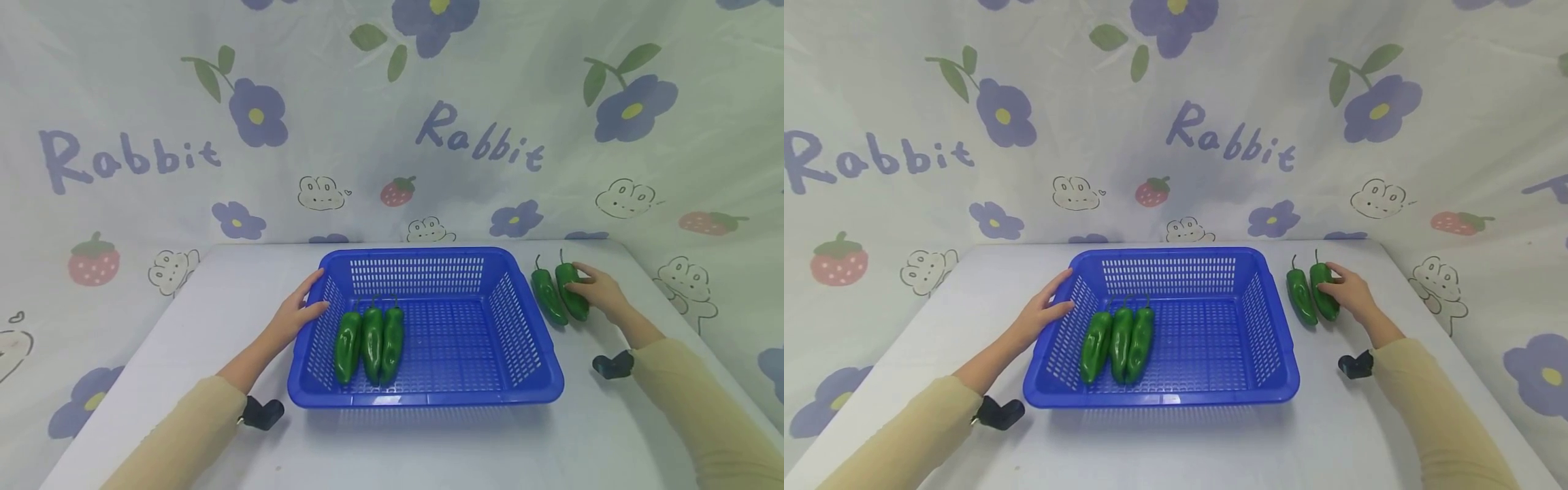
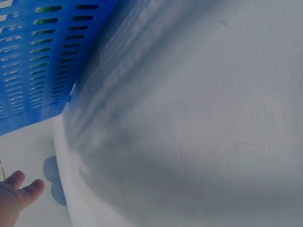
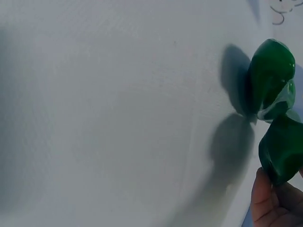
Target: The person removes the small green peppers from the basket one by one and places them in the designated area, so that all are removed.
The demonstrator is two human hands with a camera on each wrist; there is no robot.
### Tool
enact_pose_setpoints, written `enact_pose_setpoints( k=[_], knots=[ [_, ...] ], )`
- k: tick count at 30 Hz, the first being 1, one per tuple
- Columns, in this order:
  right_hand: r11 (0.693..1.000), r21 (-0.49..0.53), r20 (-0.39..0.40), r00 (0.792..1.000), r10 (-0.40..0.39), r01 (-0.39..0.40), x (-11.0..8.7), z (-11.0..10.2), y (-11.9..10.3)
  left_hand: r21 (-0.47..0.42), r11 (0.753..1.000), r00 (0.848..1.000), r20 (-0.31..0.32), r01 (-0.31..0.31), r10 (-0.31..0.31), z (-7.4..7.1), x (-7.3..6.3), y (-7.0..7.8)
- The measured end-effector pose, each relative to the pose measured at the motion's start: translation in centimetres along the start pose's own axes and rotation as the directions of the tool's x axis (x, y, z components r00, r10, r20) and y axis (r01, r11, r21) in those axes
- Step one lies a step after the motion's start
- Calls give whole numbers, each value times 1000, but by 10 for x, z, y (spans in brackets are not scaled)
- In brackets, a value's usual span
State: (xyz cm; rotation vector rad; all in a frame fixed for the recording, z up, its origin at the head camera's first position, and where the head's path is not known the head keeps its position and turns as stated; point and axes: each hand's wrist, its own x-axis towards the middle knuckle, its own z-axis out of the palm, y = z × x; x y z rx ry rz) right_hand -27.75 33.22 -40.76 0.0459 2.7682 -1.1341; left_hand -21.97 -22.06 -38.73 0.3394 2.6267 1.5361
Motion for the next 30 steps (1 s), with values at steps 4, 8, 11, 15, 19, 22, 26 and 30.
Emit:
enact_pose_setpoints(
  k=[4, 8, 11, 15, 19, 22, 26, 30],
  knots=[
    [1000, -2, 18, 1000, -19, 19, 1, 2, 2, -10, 1000, 1000, 2, -4, 4, 0, -1, 1],
    [1000, -12, 23, 999, -26, 26, 1, 5, 5, -22, 1000, 1000, 4, 2, -2, 0, 0, 1],
    [999, -23, 29, 999, -32, 33, 2, 6, 8, -26, 1000, 1000, 5, 3, -3, 0, 0, 1],
    [999, -23, 33, 999, -23, 24, 3, 6, 10, -29, 1000, 1000, 7, 1, -1, 0, 0, 1],
    [999, -23, 22, 1000, -22, 23, 3, 6, 10, -30, 1000, 1000, 8, 1, -1, 0, 0, 1],
    [999, -21, 13, 1000, -29, 29, 3, 6, 10, -27, 1000, 1000, 6, 2, -2, 0, 0, 0],
    [1000, -18, 16, 1000, -4, 5, 3, 7, 9, -31, 1000, 1000, 8, 3, -3, 0, 0, 1],
    [999, -20, 22, 999, 33, -33, 2, 7, 8, -36, 999, 1000, 12, -4, 4, 1, 0, 1]
  ],
)
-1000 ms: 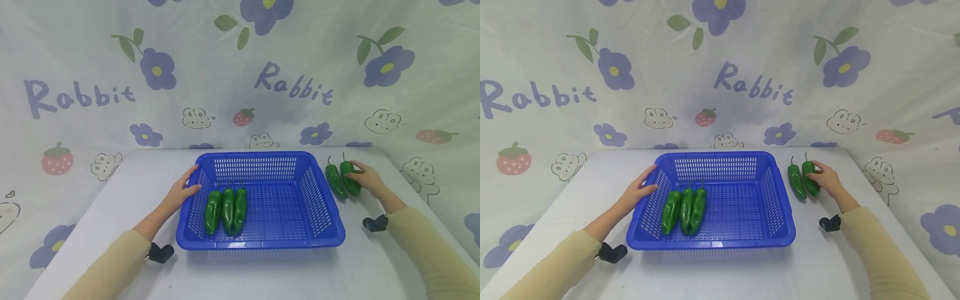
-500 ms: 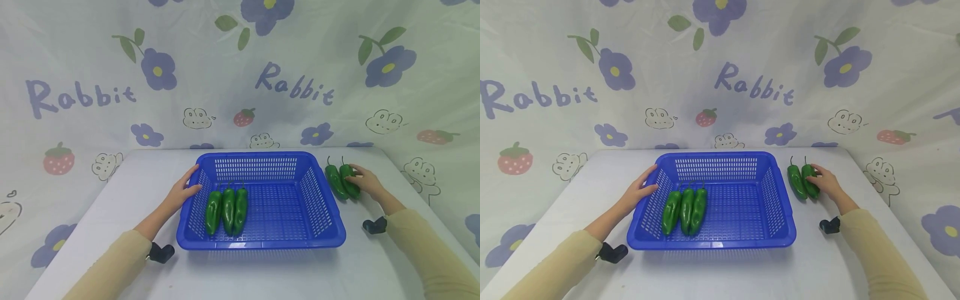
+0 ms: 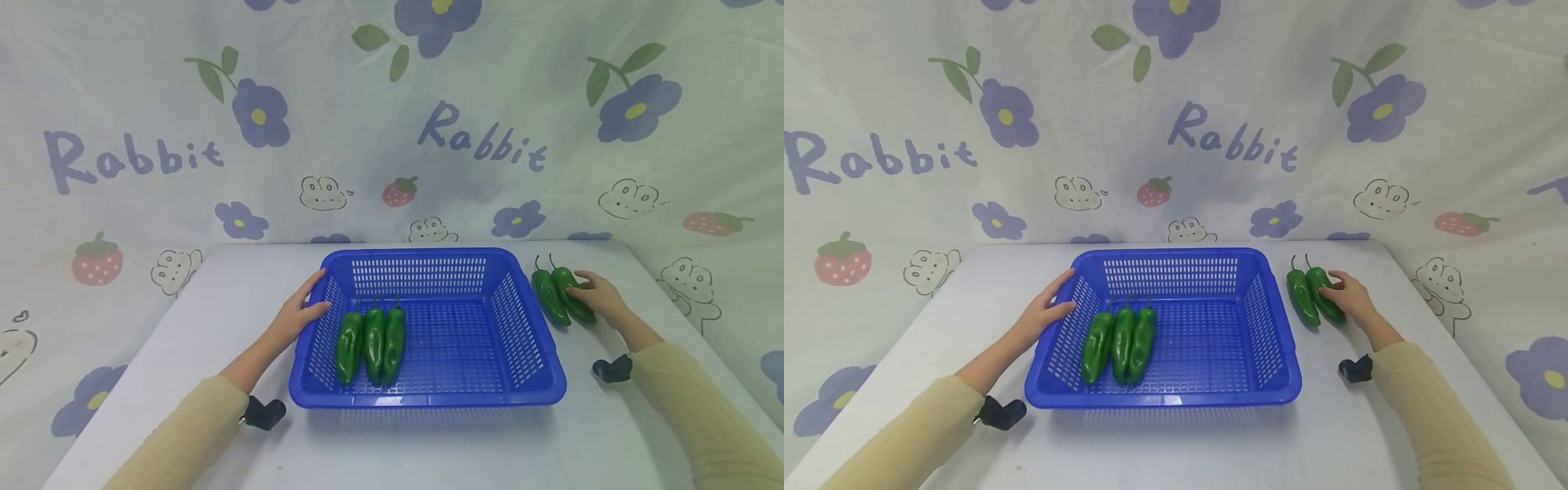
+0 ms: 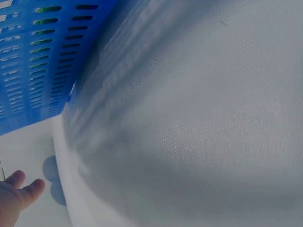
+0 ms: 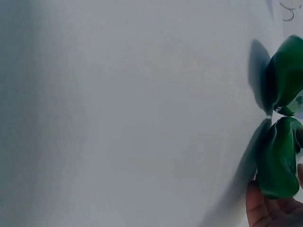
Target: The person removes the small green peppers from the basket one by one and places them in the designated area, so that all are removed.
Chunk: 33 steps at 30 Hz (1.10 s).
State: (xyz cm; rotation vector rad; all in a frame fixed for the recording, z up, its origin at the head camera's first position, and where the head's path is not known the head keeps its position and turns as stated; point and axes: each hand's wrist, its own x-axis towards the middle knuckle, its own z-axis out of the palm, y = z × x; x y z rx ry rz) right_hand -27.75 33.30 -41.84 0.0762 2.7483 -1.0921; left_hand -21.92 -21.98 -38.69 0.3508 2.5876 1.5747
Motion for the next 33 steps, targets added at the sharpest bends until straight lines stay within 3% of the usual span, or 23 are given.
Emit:
enact_pose_setpoints(
  k=[33],
  knots=[
    [998, 48, 3, 999, 51, -51, 0, -6, 7, -5, 1000, 1000, 8, -20, 20, 0, 0, 0]
  ],
)
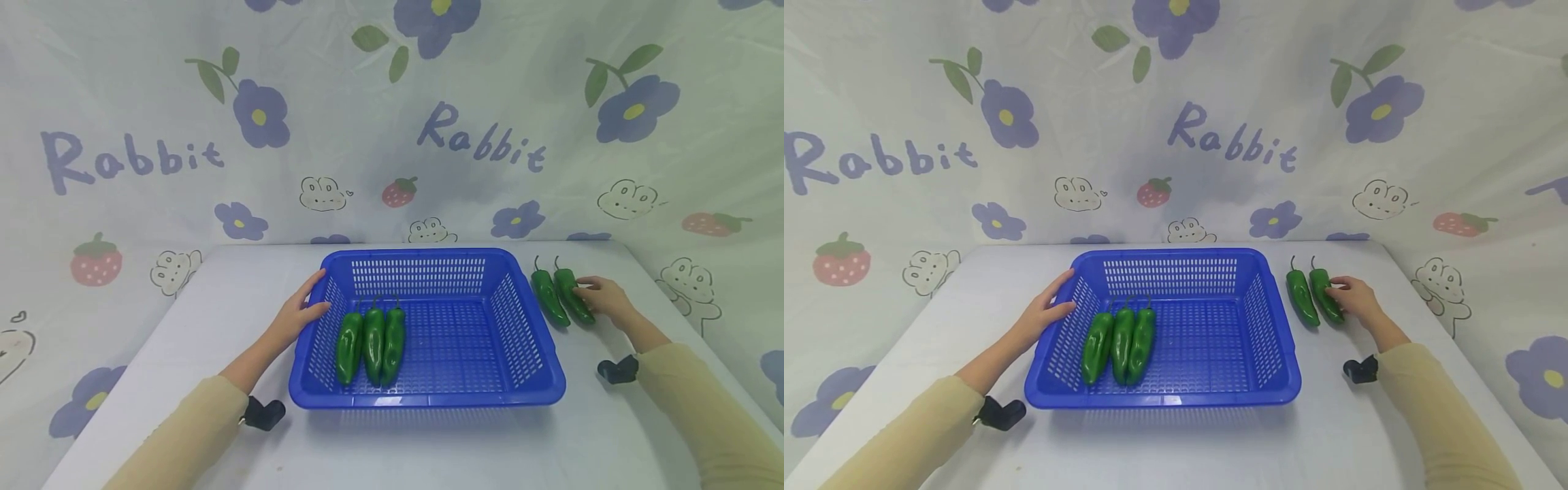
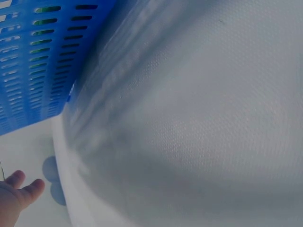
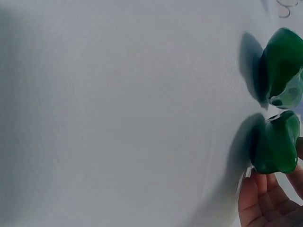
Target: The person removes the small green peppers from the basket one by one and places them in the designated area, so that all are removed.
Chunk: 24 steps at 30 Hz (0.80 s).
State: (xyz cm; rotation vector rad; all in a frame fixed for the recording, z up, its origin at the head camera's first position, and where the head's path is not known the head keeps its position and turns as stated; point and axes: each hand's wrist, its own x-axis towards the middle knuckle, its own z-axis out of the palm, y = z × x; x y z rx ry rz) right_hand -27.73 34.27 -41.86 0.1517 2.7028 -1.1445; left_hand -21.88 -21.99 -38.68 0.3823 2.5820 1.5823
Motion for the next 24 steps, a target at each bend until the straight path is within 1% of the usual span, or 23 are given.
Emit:
enact_pose_setpoints(
  k=[1, 2, 6, 9, 13, 16, 20, 24],
  knots=[
    [1000, -1, 2, 1000, -4, 4, -1, 0, -1, 0, 1000, 1000, 0, 0, 0, 0, 0, 0],
    [1000, 3, 23, 1000, -10, 10, -2, 0, -1, 2, 1000, 1000, 0, 0, 0, 0, 0, 0],
    [1000, -25, 56, 998, -15, 17, -3, 1, -5, 5, 1000, 1000, 0, 5, -5, 0, 0, 0],
    [999, -34, 70, 997, -17, 20, -2, 1, -4, 6, 1000, 1000, 0, 10, -10, -1, 0, 0],
    [999, -4, 72, 997, -42, 42, 2, 0, 2, 10, 1000, 1000, 2, 11, -11, -1, 0, 1],
    [999, 4, 81, 996, -46, 46, 3, -2, 2, 19, 1000, 1000, 3, -5, 5, -1, 0, 1],
    [999, -29, 77, 997, -28, 31, 1, -3, -3, 40, 998, 999, -6, -40, 40, 0, -1, 2],
    [998, -59, 59, 998, -28, 31, -3, -8, -11, 35, 999, 999, -7, -36, 36, 0, -1, 2]
  ],
)
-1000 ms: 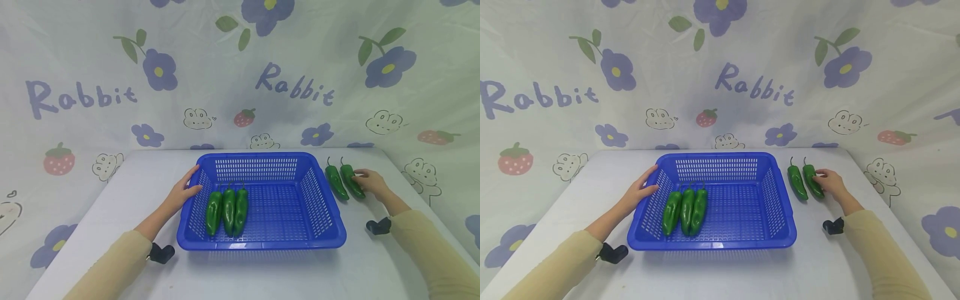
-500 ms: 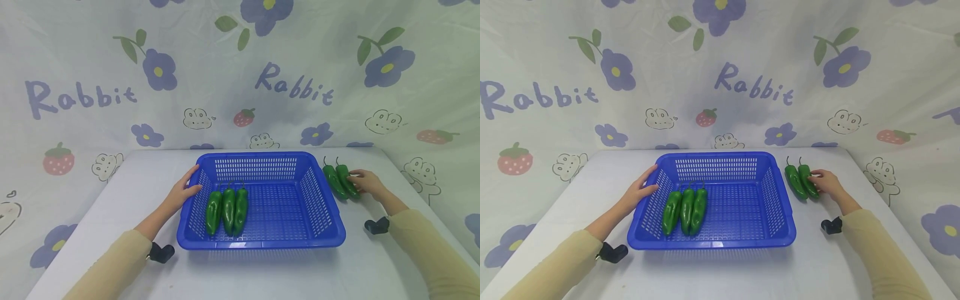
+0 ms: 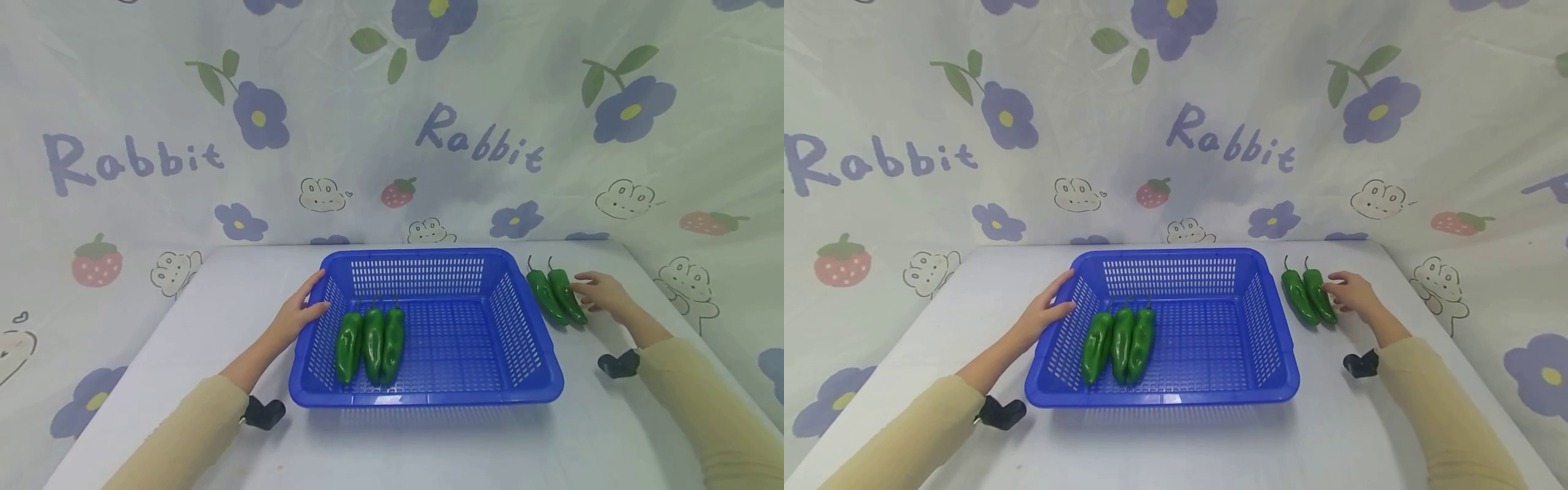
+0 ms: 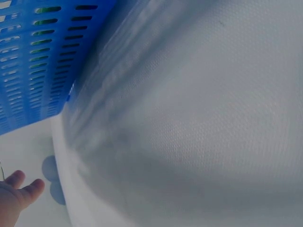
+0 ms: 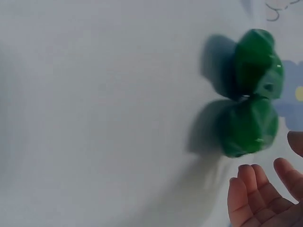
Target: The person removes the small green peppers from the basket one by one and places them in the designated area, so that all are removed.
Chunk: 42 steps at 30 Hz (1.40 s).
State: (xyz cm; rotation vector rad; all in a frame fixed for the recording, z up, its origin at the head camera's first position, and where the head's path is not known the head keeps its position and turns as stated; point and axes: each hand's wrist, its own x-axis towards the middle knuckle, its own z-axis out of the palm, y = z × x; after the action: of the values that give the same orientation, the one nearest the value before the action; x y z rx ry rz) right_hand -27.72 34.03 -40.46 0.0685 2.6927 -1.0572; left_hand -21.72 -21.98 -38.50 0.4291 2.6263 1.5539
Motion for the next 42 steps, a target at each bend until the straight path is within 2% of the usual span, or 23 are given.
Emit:
enact_pose_setpoints(
  k=[5, 10, 14, 24, 36, 42],
  knots=[
    [1000, -1, -6, 1000, -22, 22, -4, -12, -13, -36, 998, 999, 7, 41, -41, -1, 0, 0],
    [996, 46, -18, 997, -78, 78, -10, -22, -30, -45, 998, 999, 8, 51, -51, 0, 0, 2],
    [993, 55, -39, 994, -101, 103, -17, -25, -49, -37, 998, 999, 10, 52, -52, 0, 0, 3],
    [983, 50, -33, 984, -176, 177, -42, -21, -108, -39, 998, 998, 6, 57, -57, -1, 0, 2],
    [939, 274, 129, 960, -250, 208, -58, -2, -171, -16, 998, 998, -9, 55, -55, 0, 0, 3],
    [938, 289, 197, 947, -255, 193, -56, 12, -194, -6, 999, 999, -13, 53, -53, 0, 1, 1]
  ],
)
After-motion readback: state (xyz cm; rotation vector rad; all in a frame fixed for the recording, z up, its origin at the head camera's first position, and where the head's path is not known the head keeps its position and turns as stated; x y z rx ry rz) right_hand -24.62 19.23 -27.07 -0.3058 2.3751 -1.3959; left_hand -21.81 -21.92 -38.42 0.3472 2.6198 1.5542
